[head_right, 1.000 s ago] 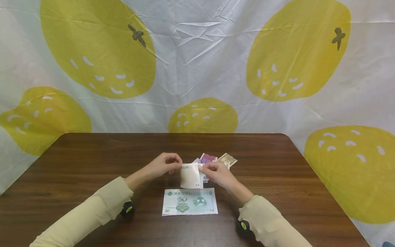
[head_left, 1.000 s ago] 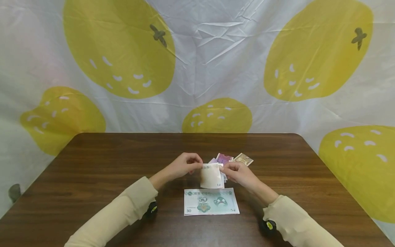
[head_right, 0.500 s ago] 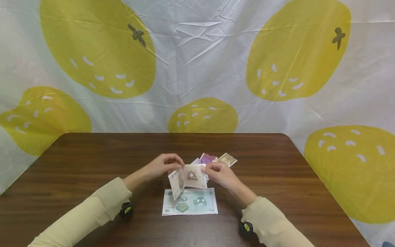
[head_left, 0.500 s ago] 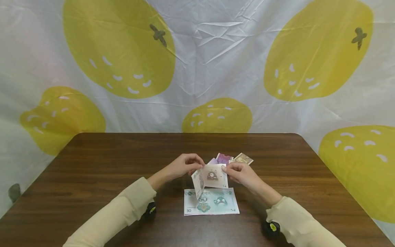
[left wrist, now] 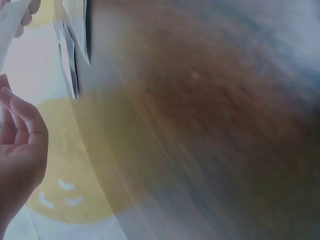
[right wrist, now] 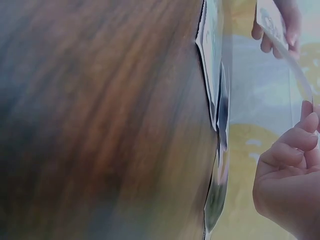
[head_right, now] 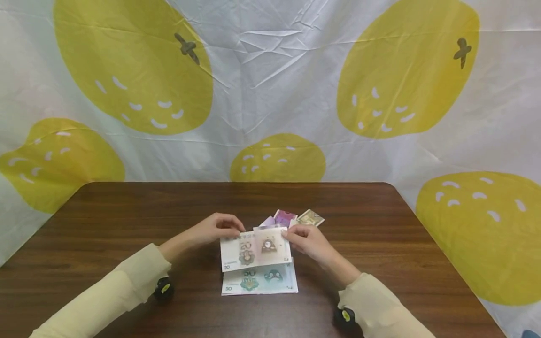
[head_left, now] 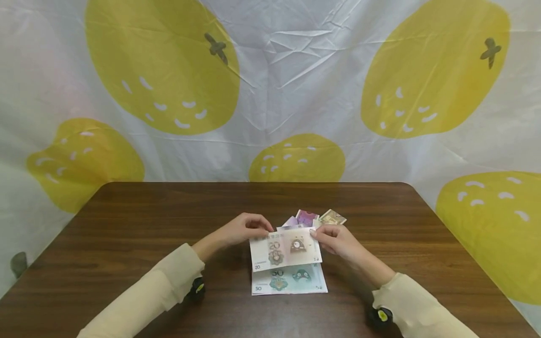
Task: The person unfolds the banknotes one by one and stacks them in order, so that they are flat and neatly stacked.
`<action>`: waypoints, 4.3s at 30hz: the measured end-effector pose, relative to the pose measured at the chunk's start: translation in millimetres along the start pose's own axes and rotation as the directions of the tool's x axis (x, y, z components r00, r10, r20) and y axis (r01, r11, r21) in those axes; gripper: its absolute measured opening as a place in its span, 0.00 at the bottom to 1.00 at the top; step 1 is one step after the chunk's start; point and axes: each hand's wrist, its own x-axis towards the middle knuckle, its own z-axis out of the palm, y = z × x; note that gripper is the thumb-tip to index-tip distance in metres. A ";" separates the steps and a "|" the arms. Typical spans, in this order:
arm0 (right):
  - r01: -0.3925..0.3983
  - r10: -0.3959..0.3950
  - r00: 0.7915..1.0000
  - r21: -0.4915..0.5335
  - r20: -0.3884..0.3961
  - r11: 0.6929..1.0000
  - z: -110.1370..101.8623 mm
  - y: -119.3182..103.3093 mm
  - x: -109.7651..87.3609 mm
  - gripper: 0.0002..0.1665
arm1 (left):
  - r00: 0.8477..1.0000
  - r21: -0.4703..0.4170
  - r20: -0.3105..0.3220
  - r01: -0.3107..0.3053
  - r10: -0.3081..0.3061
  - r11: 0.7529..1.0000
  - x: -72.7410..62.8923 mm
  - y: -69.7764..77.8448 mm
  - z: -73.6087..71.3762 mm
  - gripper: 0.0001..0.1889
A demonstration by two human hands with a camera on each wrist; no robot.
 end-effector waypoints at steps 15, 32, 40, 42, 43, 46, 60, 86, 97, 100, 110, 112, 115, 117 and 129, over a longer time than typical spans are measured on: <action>-0.044 0.043 0.998 0.014 0.048 0.999 -8.0 4.0 -12.3 0.13 | 0.997 0.036 0.078 0.019 -0.022 0.999 -19.3 20.6 -1.1 0.08; -0.048 0.048 0.972 -0.008 0.229 0.999 -11.3 14.4 -22.1 0.17 | 0.980 0.062 0.184 0.066 -0.077 0.996 -18.6 -5.1 4.5 0.08; -0.064 0.077 0.959 -0.056 0.274 0.996 -13.4 23.1 -22.0 0.15 | 0.974 0.107 0.214 0.049 -0.071 0.993 -19.2 -9.7 8.1 0.07; -0.073 0.088 0.957 -0.064 0.278 0.995 -13.2 24.1 -22.2 0.15 | 0.974 0.124 0.214 0.053 -0.079 0.991 -19.6 -9.0 8.8 0.07; -0.077 0.093 0.957 -0.070 0.277 0.995 -13.0 24.5 -22.2 0.15 | 0.973 0.134 0.215 0.050 -0.078 0.990 -19.8 -8.8 9.1 0.06; -0.096 0.118 0.958 -0.094 0.263 0.991 -12.0 25.0 -22.1 0.16 | 0.973 0.164 0.215 0.053 -0.088 0.985 -19.9 -8.0 10.6 0.06; -0.115 0.160 0.964 -0.210 0.214 0.971 -8.7 26.4 -20.1 0.13 | 0.980 0.306 0.117 0.118 -0.160 0.945 -20.0 -11.8 15.1 0.02; -0.064 0.117 0.988 -0.411 0.104 0.909 3.5 18.6 -20.6 0.11 | 0.996 0.493 0.062 0.032 -0.071 0.870 -19.0 -13.5 19.5 0.08; -0.053 0.103 0.990 -0.435 0.093 0.899 3.9 19.0 -20.3 0.10 | 0.995 0.488 0.047 0.059 -0.093 0.871 -18.6 -13.6 18.4 0.09; -0.056 0.100 0.991 -0.407 0.087 0.912 2.2 19.8 -19.8 0.09 | 0.993 0.470 0.034 0.083 -0.112 0.879 -18.7 -14.2 17.4 0.09; -0.076 0.078 0.997 -0.252 -0.002 0.965 -7.2 16.1 -11.9 0.16 | 0.998 0.465 -0.047 0.050 -0.031 0.884 -13.3 -9.7 14.6 0.05; -0.086 0.085 0.996 -0.229 -0.013 0.970 -9.6 14.5 -9.2 0.15 | 0.998 0.476 -0.059 0.037 -0.010 0.879 -10.2 -9.1 14.3 0.05; -0.098 0.094 0.995 -0.207 -0.025 0.974 -13.2 13.4 -4.1 0.14 | 0.998 0.484 -0.067 0.025 0.009 0.875 -5.2 -9.1 13.7 0.05; -0.102 0.097 0.995 -0.208 -0.033 0.973 -15.6 14.2 -0.6 0.13 | 0.997 0.492 -0.074 0.021 0.018 0.870 -1.5 -9.7 13.4 0.06; -0.062 0.074 0.997 -0.259 0.034 0.964 -15.4 16.5 18.2 0.12 | 0.995 0.566 -0.080 0.101 -0.068 0.818 25.3 -11.0 9.9 0.12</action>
